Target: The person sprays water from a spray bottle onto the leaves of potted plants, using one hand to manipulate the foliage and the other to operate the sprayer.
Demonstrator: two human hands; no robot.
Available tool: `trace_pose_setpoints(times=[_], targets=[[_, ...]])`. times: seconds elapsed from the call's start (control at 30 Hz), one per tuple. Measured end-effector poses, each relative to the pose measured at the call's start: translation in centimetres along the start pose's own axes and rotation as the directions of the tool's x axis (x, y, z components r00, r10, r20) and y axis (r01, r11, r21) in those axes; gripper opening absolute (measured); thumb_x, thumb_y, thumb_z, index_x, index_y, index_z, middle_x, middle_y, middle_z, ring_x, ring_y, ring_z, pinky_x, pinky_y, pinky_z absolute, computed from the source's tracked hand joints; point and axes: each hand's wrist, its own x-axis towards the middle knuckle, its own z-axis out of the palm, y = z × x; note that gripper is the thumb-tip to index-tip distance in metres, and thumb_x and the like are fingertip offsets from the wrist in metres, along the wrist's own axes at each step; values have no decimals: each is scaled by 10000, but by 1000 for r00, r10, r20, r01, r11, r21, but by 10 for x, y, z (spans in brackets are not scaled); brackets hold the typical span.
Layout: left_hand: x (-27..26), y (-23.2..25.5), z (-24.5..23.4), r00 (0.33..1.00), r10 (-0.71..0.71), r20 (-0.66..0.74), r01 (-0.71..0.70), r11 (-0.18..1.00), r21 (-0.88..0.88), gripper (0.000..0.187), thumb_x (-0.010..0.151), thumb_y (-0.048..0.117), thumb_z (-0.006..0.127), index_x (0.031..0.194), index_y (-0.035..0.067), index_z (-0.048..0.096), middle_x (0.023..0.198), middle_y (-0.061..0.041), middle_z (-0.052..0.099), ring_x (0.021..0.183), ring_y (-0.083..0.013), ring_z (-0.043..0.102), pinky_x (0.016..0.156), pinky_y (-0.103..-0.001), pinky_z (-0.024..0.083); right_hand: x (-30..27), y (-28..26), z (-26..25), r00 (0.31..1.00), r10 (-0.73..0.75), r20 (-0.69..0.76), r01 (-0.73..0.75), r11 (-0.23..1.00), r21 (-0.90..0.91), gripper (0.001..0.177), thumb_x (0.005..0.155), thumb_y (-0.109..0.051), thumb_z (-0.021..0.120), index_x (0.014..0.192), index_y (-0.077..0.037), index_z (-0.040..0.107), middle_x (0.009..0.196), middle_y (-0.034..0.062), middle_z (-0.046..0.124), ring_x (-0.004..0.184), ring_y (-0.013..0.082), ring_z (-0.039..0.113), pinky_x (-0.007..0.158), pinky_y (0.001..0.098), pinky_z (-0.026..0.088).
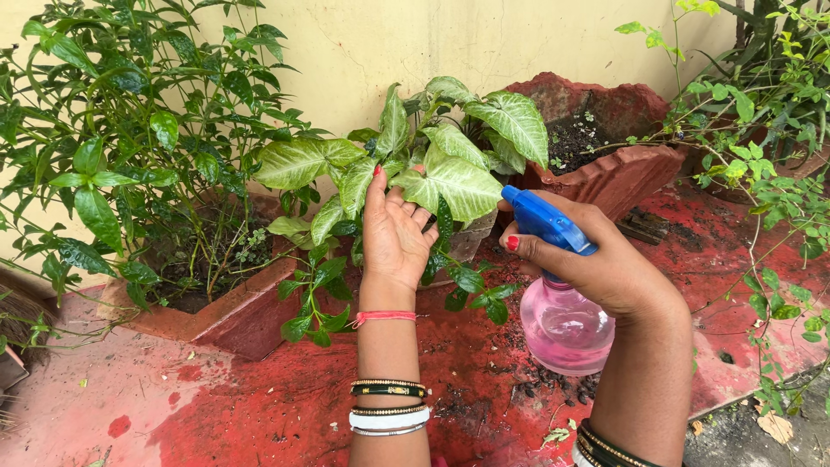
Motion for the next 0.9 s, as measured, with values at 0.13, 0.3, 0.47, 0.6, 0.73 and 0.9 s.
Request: trace_pose_setpoints(times=[0.13, 0.3, 0.47, 0.6, 0.73, 0.9], targets=[[-2, 1, 6, 999, 36, 4, -36, 999, -8, 706, 884, 643, 541, 1388, 148, 531, 1526, -159, 496, 1401, -310, 464, 1184, -551, 232, -2, 2, 0, 999, -42, -6, 42, 999, 19, 457, 835, -177, 741, 1286, -128, 686, 935, -48, 719, 730, 19, 600, 583, 202, 479], [-2, 3, 7, 999, 50, 6, -50, 998, -32, 728, 885, 641, 522, 1432, 161, 494, 1568, -169, 443, 1454, -337, 415, 1190, -598, 149, -2, 6, -6, 998, -54, 20, 54, 998, 26, 395, 873, -170, 754, 1260, -91, 728, 879, -14, 674, 685, 48, 542, 559, 219, 438], [-1, 2, 5, 999, 52, 1, -52, 998, -33, 740, 896, 634, 519, 1467, 165, 467, 1586, -174, 405, 1476, -350, 385, 1209, -630, 119, -4, 2, -7, 1000, -8, 10, 8, 999, 32, 447, 839, -187, 741, 1280, -128, 697, 927, -43, 723, 693, 38, 603, 563, 214, 480], [-1, 2, 7, 998, 63, 31, -62, 998, -17, 757, 888, 639, 526, 1462, 149, 467, 1587, -169, 417, 1483, -344, 379, 1201, -625, 127, -3, -1, -4, 1000, -11, 25, 11, 1000, 9, 481, 824, -197, 750, 1296, -141, 679, 923, -39, 745, 666, 44, 577, 532, 222, 461], [-3, 3, 9, 998, 56, 30, -57, 998, 4, 773, 877, 639, 534, 1471, 149, 456, 1587, -166, 417, 1487, -342, 377, 1197, -623, 139, -1, 4, -3, 1000, -10, 26, 9, 999, 49, 436, 851, -192, 752, 1277, -105, 714, 901, -23, 703, 676, 57, 573, 554, 227, 464], [0, 0, 8, 997, 75, 34, -77, 995, 64, 803, 879, 638, 545, 1496, 137, 430, 1596, -181, 412, 1493, -337, 373, 1200, -600, 166, -1, 1, -3, 996, -70, 47, 65, 992, 106, 416, 855, -194, 735, 1255, -90, 697, 954, -51, 724, 711, 42, 618, 610, 220, 542]])
